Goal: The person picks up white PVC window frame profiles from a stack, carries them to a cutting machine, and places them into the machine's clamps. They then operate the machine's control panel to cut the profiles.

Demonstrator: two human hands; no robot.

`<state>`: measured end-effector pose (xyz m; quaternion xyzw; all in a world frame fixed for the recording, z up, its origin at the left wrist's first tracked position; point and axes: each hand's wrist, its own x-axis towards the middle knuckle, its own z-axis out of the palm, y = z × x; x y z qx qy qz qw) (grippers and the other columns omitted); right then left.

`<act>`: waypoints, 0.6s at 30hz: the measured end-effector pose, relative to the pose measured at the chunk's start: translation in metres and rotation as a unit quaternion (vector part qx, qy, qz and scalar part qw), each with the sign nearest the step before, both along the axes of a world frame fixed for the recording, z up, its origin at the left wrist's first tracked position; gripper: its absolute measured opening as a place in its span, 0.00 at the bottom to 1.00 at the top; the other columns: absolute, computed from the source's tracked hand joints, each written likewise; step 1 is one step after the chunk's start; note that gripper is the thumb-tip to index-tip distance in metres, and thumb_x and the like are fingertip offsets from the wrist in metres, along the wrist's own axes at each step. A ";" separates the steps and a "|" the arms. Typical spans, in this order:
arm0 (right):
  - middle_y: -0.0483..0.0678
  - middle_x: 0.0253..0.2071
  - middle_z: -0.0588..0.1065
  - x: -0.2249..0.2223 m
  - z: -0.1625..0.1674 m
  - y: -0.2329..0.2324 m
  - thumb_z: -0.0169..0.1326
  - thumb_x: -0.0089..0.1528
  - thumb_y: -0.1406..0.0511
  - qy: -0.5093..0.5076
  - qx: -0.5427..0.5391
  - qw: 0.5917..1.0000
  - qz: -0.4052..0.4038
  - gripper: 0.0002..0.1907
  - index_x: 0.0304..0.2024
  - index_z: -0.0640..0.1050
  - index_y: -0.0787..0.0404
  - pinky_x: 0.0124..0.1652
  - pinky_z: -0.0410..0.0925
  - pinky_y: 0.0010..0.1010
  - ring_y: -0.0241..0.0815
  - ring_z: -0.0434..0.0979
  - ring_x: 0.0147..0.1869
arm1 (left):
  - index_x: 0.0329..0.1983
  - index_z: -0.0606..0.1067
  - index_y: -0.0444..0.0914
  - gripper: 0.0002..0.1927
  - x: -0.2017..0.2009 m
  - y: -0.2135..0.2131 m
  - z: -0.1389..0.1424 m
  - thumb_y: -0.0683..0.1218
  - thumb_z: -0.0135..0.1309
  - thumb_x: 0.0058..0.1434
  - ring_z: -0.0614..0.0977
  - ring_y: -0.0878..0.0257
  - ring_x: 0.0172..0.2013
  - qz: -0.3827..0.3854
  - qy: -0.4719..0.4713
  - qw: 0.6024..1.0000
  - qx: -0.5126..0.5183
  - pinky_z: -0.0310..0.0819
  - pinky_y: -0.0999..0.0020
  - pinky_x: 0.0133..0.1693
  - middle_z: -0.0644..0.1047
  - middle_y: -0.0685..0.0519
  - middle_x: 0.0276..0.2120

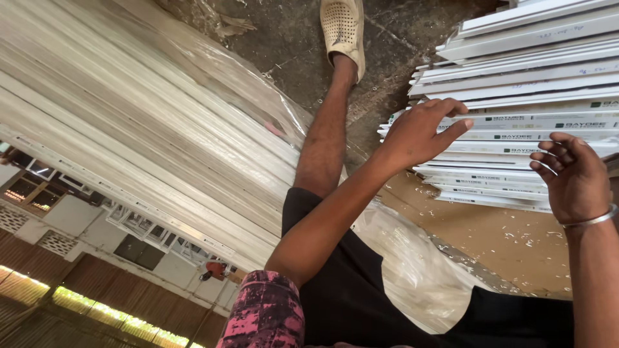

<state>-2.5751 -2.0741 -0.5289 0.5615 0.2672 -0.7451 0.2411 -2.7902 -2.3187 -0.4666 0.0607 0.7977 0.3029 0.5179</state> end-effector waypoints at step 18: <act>0.45 0.48 0.73 0.002 0.007 -0.020 0.42 0.81 0.56 0.028 0.025 0.999 0.011 0.15 0.56 0.72 0.60 0.63 0.68 0.42 0.42 0.74 0.54 | 0.54 0.77 0.42 0.26 0.013 -0.010 -0.007 0.64 0.47 0.68 0.85 0.55 0.49 0.017 0.018 1.000 -0.003 0.79 0.58 0.50 0.82 0.49 0.48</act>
